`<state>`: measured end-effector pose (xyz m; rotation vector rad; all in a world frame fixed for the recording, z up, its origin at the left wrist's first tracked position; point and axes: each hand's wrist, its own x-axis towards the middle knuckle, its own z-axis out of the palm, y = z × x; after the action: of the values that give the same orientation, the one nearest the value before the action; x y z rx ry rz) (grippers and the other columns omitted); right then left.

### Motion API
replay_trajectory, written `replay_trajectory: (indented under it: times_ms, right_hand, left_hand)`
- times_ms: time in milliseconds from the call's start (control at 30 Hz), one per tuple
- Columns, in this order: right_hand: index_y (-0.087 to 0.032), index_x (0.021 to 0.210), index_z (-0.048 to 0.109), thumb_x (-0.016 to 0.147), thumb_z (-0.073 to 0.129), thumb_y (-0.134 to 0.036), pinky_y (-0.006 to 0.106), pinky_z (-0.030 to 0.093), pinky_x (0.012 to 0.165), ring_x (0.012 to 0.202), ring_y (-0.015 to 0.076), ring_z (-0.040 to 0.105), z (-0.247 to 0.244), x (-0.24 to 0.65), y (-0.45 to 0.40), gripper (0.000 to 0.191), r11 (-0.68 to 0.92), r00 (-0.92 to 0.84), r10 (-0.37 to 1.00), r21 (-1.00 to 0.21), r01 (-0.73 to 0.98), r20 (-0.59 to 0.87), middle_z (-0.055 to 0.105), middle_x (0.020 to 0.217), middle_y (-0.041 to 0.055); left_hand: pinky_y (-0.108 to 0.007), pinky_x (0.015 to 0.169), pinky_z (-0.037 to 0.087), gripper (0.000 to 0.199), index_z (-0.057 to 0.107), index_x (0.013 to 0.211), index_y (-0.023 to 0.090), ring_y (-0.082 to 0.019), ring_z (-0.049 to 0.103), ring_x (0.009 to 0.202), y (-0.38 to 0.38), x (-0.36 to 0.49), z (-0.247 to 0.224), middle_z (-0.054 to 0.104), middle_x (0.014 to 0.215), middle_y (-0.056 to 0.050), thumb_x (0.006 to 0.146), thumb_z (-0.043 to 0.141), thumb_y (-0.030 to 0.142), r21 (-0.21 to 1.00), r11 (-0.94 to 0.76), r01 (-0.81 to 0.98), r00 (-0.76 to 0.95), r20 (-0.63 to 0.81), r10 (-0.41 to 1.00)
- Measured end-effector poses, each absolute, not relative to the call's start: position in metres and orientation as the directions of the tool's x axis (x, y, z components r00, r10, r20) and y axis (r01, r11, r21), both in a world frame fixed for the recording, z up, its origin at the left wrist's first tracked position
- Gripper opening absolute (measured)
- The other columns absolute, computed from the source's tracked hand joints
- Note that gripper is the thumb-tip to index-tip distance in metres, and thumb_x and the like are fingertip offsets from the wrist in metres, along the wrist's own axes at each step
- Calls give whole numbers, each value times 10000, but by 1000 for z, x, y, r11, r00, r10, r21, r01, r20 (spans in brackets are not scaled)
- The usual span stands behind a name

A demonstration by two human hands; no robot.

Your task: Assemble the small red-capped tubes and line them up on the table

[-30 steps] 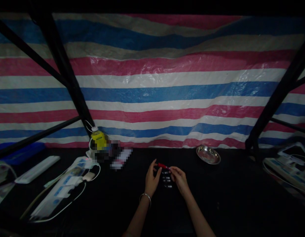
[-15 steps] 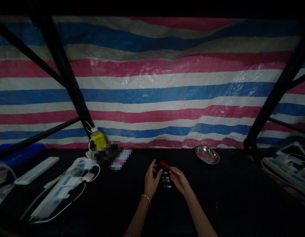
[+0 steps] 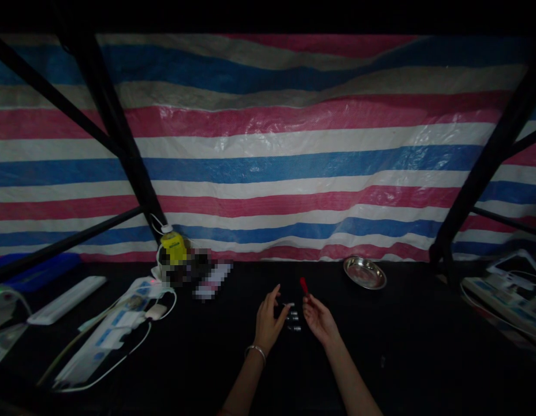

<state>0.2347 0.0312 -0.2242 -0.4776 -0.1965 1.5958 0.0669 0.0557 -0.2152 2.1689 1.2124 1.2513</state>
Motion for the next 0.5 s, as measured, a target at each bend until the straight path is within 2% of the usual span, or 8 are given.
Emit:
replay_trajectory:
  times_ms: [100,200,300,500]
  right_hand:
    - [-148,778,664,652,752,-195,153,400,431,474,49,501,-225,230,31,160,-93,11,982,-537,-839,-188,638,665,4]
    - [-137,788,679,624,777,-227,181,406,452,493,71,525,-224,225,29,211,-101,18,984,-633,-767,-178,653,679,24]
    - [-132,781,687,607,794,-244,178,410,476,509,71,530,-221,222,26,233,-111,7,985,-655,-748,-175,659,675,29]
    - [-121,777,696,594,807,-285,165,398,465,487,56,508,-219,222,26,270,-88,39,983,-647,-757,-181,659,658,33]
  left_hand:
    - [-348,845,462,519,361,1331,217,-159,563,847,55,67,-215,581,1061,-65,856,483,386,680,-544,492,212,513,832]
    - [-349,825,472,497,385,1316,198,-166,581,832,55,67,-216,609,984,-62,863,461,389,705,-521,481,179,503,846]
    - [-336,787,486,429,458,1249,187,-169,600,803,56,67,-218,630,882,-48,869,442,386,734,-504,456,142,499,855]
    - [-310,757,490,279,585,953,189,-174,617,811,61,68,-219,647,866,-51,869,441,412,812,-464,355,60,475,878]
